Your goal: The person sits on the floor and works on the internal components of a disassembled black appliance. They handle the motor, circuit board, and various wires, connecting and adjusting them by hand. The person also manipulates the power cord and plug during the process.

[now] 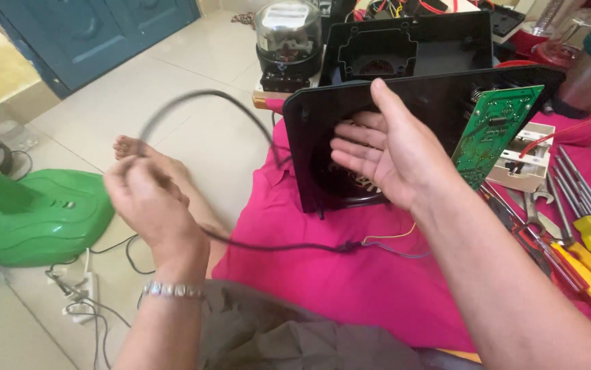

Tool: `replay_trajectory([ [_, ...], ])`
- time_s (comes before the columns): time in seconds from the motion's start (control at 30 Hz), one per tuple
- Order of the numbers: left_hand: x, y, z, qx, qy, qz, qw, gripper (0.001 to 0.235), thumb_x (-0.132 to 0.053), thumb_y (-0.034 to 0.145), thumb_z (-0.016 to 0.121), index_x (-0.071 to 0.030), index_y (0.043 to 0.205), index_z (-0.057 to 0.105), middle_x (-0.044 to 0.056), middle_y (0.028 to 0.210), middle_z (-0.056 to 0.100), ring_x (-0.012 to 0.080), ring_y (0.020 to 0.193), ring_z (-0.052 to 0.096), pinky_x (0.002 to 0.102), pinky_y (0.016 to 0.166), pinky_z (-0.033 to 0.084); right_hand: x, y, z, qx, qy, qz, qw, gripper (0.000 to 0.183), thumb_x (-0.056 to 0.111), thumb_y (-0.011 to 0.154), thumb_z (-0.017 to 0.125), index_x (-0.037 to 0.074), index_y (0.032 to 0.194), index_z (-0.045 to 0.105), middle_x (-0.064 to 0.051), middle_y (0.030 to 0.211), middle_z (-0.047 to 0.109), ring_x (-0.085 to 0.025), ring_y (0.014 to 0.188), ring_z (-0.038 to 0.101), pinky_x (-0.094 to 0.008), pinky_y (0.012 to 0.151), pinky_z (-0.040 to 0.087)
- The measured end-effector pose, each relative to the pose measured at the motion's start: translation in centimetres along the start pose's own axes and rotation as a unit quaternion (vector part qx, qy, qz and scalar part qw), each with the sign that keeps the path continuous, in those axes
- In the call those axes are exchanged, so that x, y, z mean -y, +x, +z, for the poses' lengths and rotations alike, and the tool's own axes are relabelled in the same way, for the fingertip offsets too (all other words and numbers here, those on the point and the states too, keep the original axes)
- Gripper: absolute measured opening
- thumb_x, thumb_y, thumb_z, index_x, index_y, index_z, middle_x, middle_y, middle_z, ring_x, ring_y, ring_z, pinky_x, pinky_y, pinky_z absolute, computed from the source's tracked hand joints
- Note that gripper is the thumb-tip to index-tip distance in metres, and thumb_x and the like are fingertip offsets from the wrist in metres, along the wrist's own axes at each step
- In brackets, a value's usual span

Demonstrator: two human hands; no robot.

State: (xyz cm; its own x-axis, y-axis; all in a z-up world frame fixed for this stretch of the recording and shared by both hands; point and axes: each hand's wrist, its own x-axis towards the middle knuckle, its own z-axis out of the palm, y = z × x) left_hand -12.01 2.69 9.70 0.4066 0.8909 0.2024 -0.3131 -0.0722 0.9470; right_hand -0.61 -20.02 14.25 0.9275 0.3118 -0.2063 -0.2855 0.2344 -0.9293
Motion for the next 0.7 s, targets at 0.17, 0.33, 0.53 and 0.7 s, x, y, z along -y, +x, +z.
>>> replay_trajectory([
  [0.17,2.3,-1.5,-3.8,0.085,0.161,-0.097,0.978,0.022,-0.027,0.098,0.051,-0.006,0.097,0.058,0.003,0.075,0.051,0.0118,0.058,0.043,0.027,0.052,0.035,0.1,-0.6,0.1,-0.035,-0.011,-0.021,0.999,0.096,0.057,0.084,0.051,-0.011,0.151,0.038,-0.036,0.144,0.058,-0.043,0.123,0.071,-0.042,0.093,0.064],
  [0.33,6.7,-0.4,-6.6,0.271,0.324,-0.243,0.873,0.024,-0.008,0.092,0.053,0.002,0.077,0.069,0.011,0.063,0.057,0.0219,0.054,0.053,0.033,0.048,0.043,-0.1,0.5,-0.2,-0.015,0.049,-0.016,0.999,0.102,0.058,0.083,0.053,-0.012,0.153,0.028,-0.039,0.151,0.048,-0.05,0.135,0.06,-0.049,0.105,0.057],
  [0.53,1.3,0.4,-1.6,0.183,0.59,0.002,0.787,0.062,-0.043,0.101,0.016,-0.031,0.161,0.028,0.031,0.114,0.067,0.0572,0.098,0.063,0.063,0.086,0.045,-0.5,1.1,1.2,-0.021,0.022,-0.017,0.999,0.107,0.059,0.078,0.057,-0.014,0.152,0.029,-0.042,0.148,0.048,-0.052,0.132,0.061,-0.051,0.103,0.059],
  [0.7,6.0,2.9,6.1,0.215,0.291,0.236,0.902,0.037,0.001,0.086,0.055,-0.003,0.117,0.074,0.012,0.111,0.078,0.0248,0.098,0.074,0.035,0.09,0.057,-1.0,1.9,1.2,-0.037,0.025,-0.035,0.998,0.095,0.049,0.076,0.061,-0.005,0.151,0.04,-0.04,0.152,0.044,-0.054,0.131,0.06,-0.05,0.098,0.06],
])
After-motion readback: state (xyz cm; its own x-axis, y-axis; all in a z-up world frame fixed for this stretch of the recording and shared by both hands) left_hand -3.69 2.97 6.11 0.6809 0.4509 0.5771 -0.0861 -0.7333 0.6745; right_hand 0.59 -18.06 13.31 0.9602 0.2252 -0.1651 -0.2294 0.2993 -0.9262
